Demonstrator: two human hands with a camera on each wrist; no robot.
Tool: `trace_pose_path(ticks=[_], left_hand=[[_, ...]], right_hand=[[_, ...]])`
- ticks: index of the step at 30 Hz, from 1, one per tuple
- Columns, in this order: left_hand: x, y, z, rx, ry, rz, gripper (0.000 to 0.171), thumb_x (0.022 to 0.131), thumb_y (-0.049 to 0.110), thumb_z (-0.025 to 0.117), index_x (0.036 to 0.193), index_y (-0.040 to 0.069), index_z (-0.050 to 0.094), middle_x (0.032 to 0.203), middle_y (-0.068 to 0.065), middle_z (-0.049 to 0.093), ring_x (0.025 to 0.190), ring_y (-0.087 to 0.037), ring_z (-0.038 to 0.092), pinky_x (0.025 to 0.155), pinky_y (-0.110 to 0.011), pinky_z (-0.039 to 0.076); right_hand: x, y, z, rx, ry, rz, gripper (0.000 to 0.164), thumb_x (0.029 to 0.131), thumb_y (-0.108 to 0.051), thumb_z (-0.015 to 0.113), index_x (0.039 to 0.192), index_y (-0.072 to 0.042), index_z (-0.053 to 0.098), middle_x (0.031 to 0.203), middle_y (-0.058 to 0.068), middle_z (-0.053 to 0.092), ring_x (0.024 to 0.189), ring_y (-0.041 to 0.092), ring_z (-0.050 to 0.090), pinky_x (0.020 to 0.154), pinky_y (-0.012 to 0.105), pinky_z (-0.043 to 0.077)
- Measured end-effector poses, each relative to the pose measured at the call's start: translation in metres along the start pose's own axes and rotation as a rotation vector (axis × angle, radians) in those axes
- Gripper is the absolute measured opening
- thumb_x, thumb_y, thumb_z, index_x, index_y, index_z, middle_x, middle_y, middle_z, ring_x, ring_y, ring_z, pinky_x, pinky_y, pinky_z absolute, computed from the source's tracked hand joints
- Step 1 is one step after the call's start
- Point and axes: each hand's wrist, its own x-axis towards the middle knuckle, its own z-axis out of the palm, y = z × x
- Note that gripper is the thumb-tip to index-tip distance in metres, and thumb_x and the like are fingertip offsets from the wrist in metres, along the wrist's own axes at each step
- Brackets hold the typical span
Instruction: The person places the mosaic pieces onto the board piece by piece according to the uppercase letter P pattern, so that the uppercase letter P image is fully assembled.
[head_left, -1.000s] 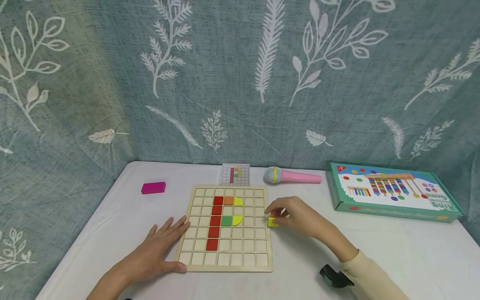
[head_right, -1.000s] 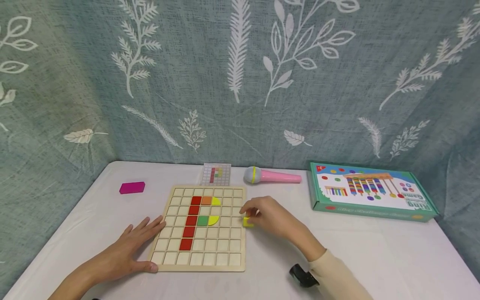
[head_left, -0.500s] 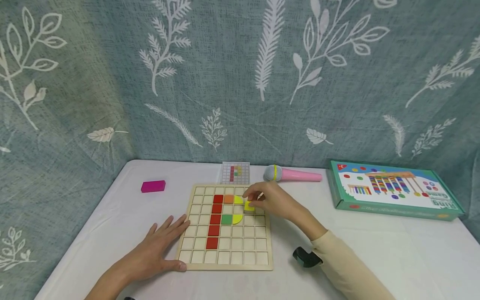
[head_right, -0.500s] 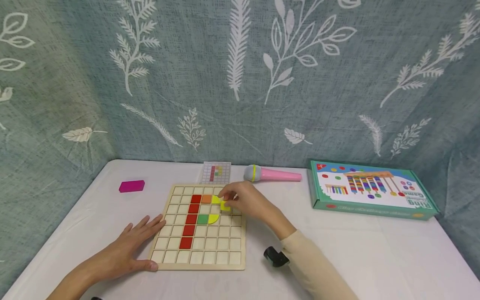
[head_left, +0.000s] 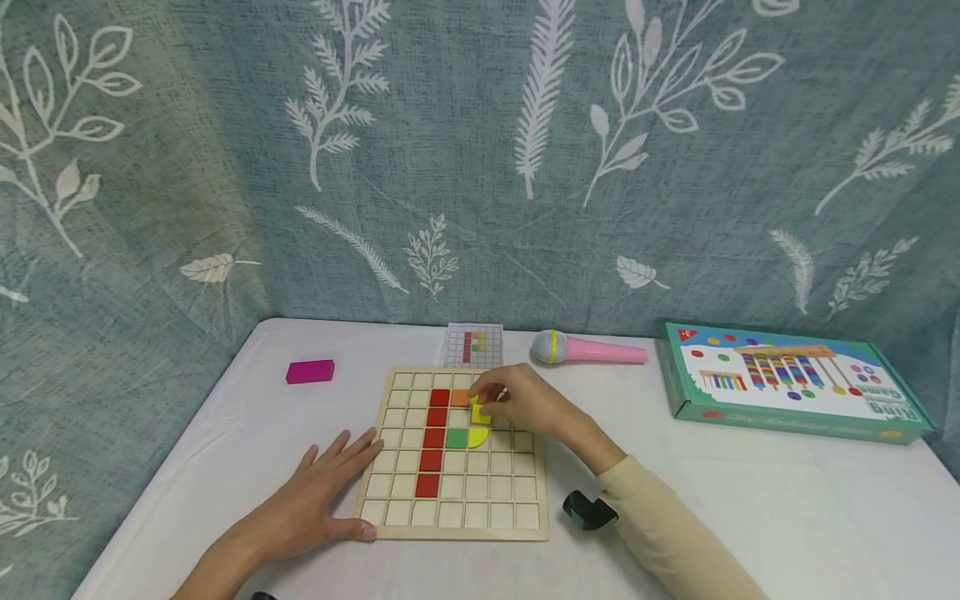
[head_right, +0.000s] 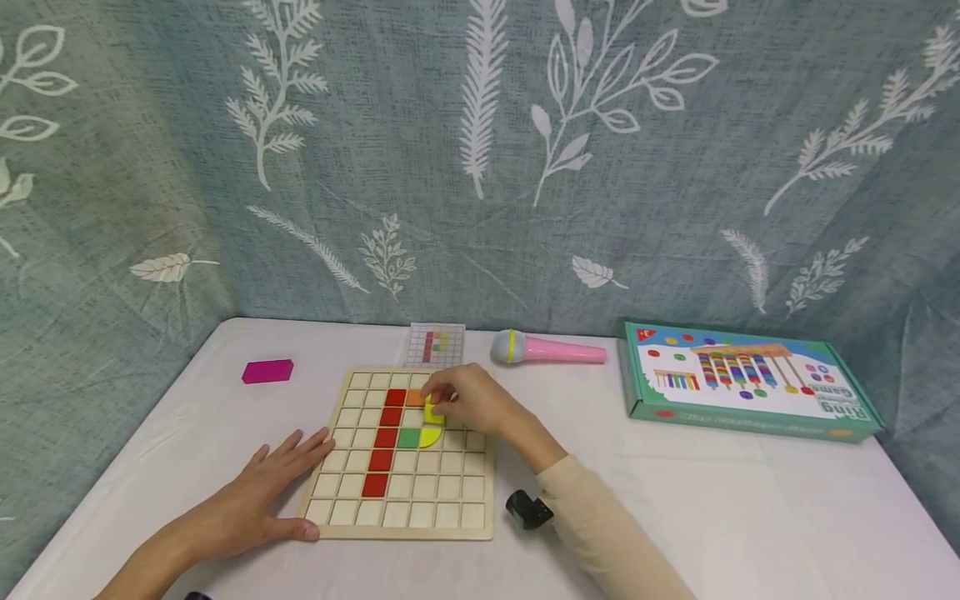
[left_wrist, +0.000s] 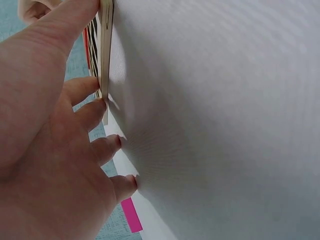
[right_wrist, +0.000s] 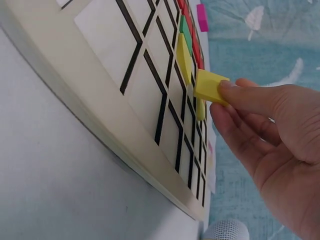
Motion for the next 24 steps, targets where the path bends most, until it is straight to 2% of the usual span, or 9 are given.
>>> trace_pose_path(ticks=[9,14,24], left_hand=[[-0.001,0.0,0.001,0.001,0.008,0.013,0.105,0.066,0.058,0.079,0.149,0.008,0.04,0.158,-0.014,0.031,0.144,-0.049,0.017,0.108,-0.073,0.008],[-0.001,0.0,0.001,-0.001,0.004,0.012,0.105,0.066,0.058,0.079,0.149,0.008,0.04,0.158,-0.014,0.031,0.144,-0.049,0.017,0.108,-0.073,0.008],[0.0,0.002,-0.001,0.009,-0.006,-0.011,0.104,0.066,0.056,0.081,0.149,0.009,0.04,0.158,-0.013,0.031,0.144,-0.048,0.017,0.109,-0.073,0.008]], right_hand=[[0.001,0.002,0.007,-0.001,0.023,0.007,0.015,0.086,0.001,0.072,0.1,-0.002,0.073,0.086,0.007,0.07,0.078,0.008,0.062,0.072,0.018,0.052],[-0.001,0.0,0.012,-0.023,0.053,0.041,0.013,0.085,0.002,0.073,0.098,-0.003,0.073,0.086,0.006,0.07,0.078,0.01,0.061,0.073,0.02,0.052],[-0.005,0.0,0.012,-0.02,0.068,0.047,0.013,0.088,0.0,0.069,0.101,-0.003,0.072,0.091,0.005,0.071,0.083,0.012,0.064,0.077,0.022,0.054]])
